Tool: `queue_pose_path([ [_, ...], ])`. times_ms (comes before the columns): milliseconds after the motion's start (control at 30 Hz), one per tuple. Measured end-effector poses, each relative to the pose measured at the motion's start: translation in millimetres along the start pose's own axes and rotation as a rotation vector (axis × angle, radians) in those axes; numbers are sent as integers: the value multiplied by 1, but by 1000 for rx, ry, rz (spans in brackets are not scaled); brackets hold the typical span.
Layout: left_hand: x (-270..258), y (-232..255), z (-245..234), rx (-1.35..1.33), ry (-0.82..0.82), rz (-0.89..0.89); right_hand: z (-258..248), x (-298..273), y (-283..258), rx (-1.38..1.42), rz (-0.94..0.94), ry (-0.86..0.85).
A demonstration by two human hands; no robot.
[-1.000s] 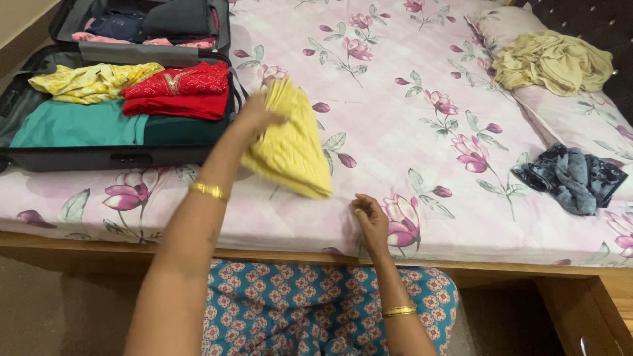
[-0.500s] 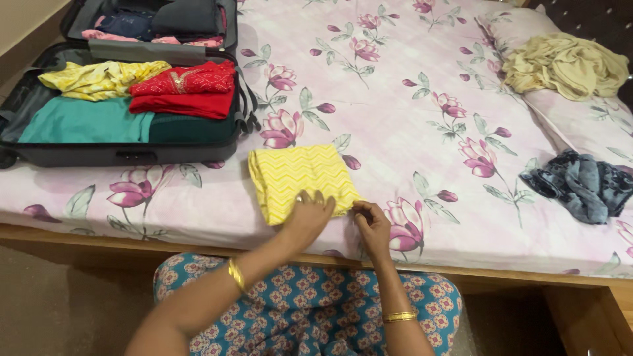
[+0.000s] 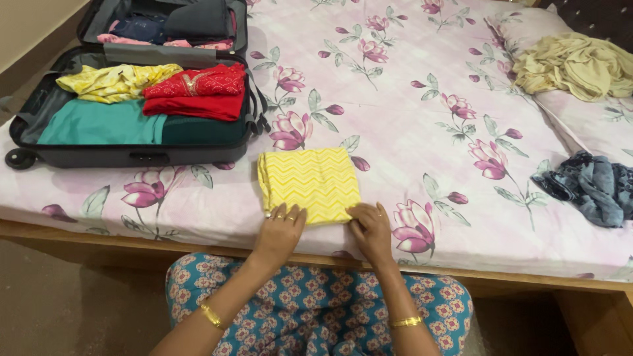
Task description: The person folds a yellow garment and a floral patterned dress on a bed, places them inside an open suitcase, and secures the contents by buckling the internal straps.
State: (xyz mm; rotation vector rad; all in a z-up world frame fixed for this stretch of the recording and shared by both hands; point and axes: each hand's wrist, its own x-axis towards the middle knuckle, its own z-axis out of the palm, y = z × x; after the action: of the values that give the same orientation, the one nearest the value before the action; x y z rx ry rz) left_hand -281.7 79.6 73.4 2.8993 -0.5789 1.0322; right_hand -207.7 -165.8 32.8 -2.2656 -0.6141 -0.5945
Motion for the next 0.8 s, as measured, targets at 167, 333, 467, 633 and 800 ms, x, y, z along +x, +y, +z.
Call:
queue_pose_path([
  [167,44,-13,-40,-293,-632,-439,-14,25,0,106,7,28],
  [333,109,-37,49,-278,44,-317,44,112,-28,603,155,-135],
  [467,119,-42,122,-352,-429,-550,110,136,-27,921,366,-386],
  [633,86,-42,149,-167,-531,-539,142,134,7,256,209,-518],
  [800,98,-49,152,-37,-600,-564,159,140,43,-3,148,-579],
])
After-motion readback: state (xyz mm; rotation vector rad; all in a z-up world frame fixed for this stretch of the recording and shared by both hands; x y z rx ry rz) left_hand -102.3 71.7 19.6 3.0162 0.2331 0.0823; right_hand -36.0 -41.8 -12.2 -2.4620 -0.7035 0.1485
